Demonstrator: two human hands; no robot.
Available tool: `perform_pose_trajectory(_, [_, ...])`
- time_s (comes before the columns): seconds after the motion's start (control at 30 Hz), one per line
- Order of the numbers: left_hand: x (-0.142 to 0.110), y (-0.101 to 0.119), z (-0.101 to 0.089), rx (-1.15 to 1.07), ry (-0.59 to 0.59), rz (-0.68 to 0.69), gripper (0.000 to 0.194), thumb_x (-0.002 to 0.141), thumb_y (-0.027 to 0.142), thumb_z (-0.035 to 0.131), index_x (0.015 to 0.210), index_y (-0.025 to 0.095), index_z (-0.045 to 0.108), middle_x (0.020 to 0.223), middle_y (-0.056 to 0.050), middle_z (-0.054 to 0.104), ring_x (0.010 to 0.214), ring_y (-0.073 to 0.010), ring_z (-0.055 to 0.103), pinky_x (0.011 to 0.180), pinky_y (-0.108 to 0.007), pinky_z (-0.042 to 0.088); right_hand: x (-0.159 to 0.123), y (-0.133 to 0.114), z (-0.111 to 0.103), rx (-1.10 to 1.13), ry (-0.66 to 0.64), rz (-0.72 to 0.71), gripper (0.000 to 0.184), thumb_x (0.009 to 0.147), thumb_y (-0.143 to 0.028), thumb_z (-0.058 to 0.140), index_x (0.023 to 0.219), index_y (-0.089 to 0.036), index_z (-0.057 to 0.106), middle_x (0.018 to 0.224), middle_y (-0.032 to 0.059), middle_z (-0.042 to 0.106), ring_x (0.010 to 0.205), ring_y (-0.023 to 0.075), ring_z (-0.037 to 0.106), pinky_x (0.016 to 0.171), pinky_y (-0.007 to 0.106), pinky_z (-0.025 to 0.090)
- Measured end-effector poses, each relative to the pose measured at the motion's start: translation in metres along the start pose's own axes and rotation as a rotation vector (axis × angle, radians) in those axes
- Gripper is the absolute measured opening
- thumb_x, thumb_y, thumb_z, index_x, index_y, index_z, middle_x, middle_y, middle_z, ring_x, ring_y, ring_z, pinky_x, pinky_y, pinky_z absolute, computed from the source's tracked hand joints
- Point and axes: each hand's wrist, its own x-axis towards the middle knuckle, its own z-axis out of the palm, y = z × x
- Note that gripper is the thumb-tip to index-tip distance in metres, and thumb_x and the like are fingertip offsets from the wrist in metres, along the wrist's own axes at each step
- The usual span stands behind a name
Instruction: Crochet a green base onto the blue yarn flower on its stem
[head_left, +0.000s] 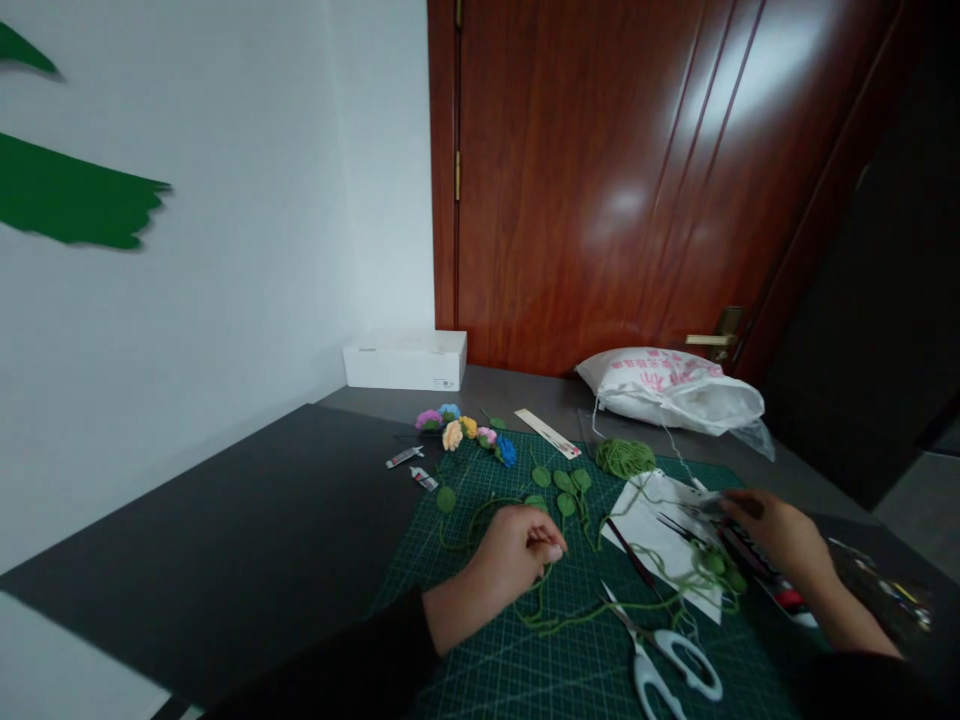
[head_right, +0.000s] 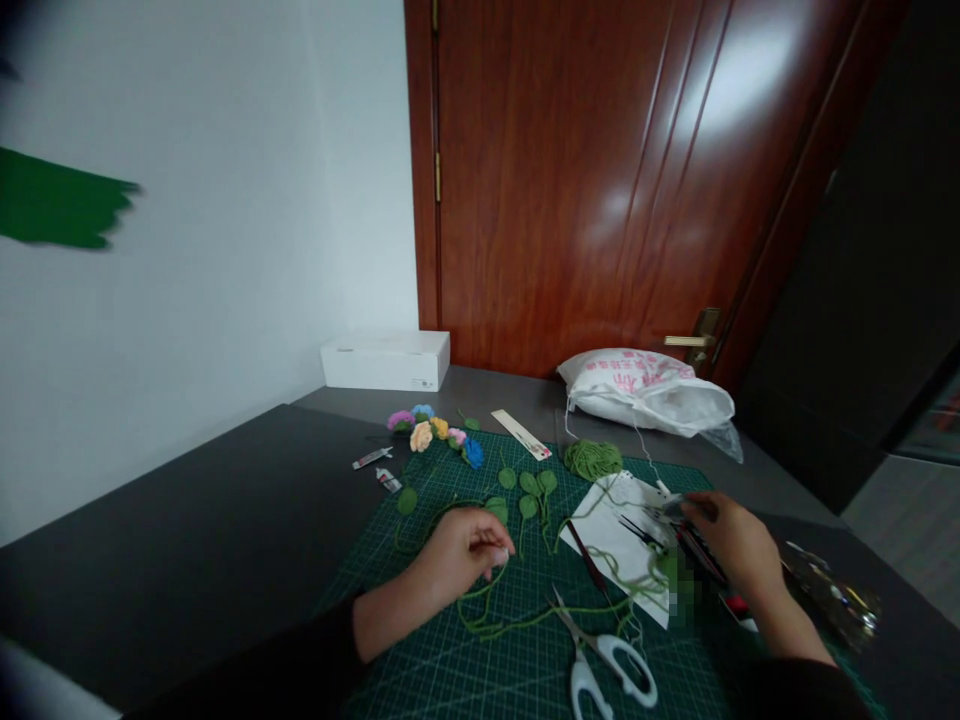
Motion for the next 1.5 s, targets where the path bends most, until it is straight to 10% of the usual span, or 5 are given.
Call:
perform_pose_trajectory(0.3, [0.032,0.008,-0.165,0.383,0.516,-0.054,0.012,0.077,0.01,0.061,0.072,0.015,0.071,0.079,-0.006,0.073,0.085,-0.0213,0.066,0.073,-0.028,0.048,-0.006,-0.002,0.011,0.017,-0.001,-0.031,0.039,0.077,-0.047,0.046,0.088,-0.021,0.074,0.087,0.0148,0.077,0.077,0.0356,0.073,0.066,0.042,0.053])
perform_pose_trajectory(0.47, [0.023,-0.025,-0.234,0.524,0.496,-0.225,0.01,0.086,0.02,0.068,0.081,0.012,0.067,0.08,-0.004,0.068,0.076,-0.0166,0.064,0.072,-0.032,0.053,-0.012,-0.01,0.004,-0.003,0.074,-0.047,0.035,0.078,-0.044,0.046,0.09,-0.024,0.072,0.097,0.0221,0.074,0.086,0.0388,0.071,0.073,0.047,0.051])
perform_pose_trajectory(0.77, [0.04,-0.06,-0.215,0.543,0.211,-0.214,0.03,0.094,0.032,0.061,0.119,0.015,0.062,0.119,-0.01,0.064,0.101,-0.0223,0.065,0.086,-0.042,0.057,-0.028,-0.071,-0.023,0.301,0.098,-0.012,0.028,0.073,-0.046,0.053,0.09,-0.03,0.069,0.092,0.0186,0.076,0.08,0.0377,0.072,0.067,0.048,0.052])
perform_pose_trajectory(1.17, [0.039,-0.072,-0.212,0.428,0.198,-0.208,0.034,0.094,0.033,0.061,0.123,0.015,0.059,0.124,-0.01,0.062,0.105,-0.024,0.064,0.087,-0.044,0.056,-0.095,-0.41,0.037,0.672,-0.423,-0.686,0.024,0.097,-0.035,0.06,0.113,-0.017,0.065,0.111,0.0074,0.067,0.091,0.0184,0.066,0.082,0.038,0.057])
perform_pose_trajectory(1.5, [0.037,-0.08,-0.23,0.278,0.325,-0.254,0.035,0.095,0.033,0.061,0.124,0.015,0.059,0.124,-0.011,0.062,0.104,-0.0235,0.064,0.087,-0.044,0.056,-0.095,-0.46,0.107,0.704,-0.439,-0.563,0.03,0.097,-0.034,0.061,0.123,-0.018,0.061,0.124,0.0085,0.062,0.104,0.0234,0.064,0.087,0.042,0.056])
